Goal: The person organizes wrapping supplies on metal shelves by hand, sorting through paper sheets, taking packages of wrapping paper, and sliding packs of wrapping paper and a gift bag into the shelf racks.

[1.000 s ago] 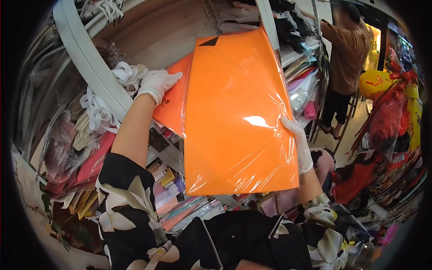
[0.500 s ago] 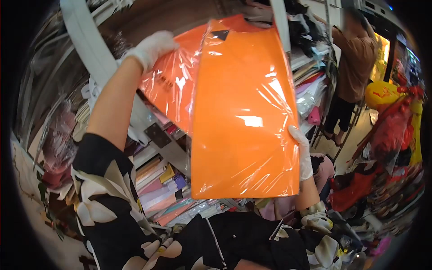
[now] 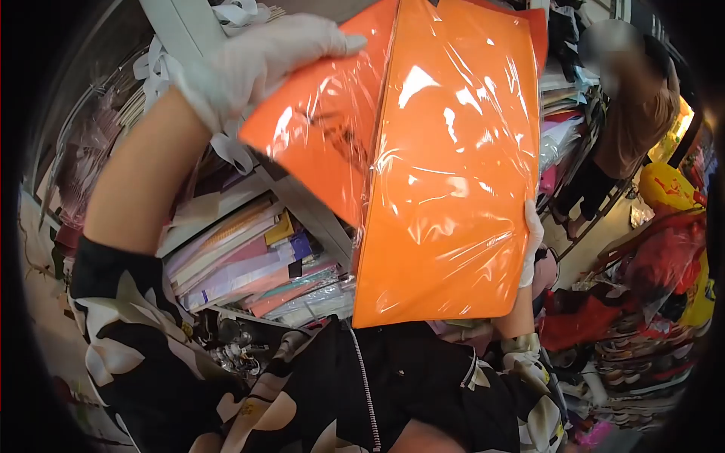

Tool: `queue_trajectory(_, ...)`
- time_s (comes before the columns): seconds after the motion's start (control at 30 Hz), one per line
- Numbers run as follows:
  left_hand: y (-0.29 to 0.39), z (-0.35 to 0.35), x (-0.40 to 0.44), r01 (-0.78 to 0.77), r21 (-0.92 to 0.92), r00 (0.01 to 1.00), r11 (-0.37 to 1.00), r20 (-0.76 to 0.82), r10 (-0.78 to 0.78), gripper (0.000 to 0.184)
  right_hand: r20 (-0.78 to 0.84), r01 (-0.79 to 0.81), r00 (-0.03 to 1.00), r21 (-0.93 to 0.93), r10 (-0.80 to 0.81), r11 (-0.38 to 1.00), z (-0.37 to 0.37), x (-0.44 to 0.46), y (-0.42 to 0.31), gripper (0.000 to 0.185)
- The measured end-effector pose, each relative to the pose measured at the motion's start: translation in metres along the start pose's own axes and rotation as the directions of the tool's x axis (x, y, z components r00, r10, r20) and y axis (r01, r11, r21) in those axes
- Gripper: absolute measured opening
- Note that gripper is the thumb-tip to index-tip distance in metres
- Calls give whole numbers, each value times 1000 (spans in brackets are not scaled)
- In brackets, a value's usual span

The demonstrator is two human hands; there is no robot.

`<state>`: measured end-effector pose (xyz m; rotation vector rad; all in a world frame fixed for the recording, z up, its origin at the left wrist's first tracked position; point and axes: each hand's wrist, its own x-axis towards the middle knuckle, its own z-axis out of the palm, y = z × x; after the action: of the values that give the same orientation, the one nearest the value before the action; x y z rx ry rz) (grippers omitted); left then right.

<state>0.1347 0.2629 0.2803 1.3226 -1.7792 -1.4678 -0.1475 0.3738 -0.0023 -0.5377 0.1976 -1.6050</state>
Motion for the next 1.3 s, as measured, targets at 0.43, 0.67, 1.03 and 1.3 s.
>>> queue_trajectory(0.43,-148,91,-52,-261,-323,962,910,-159,220,36,-87,-100,990,108,110,989,-34,5,27,59)
queue_trajectory(0.67,-191,107,-46,-402,-205,887,892,-329,324,34,-103,-43,994,-34,40,998,-39,2,56,59)
queue_trajectory(1.03,-213,96,-26,-557,333,713,761,-279,644,30,-76,-67,995,7,68,998,-80,13,66,55)
queue_trajectory(1.3,-208,93,-30,-541,357,730,761,-249,636,49,-41,-88,995,50,91,995,-78,8,65,60)
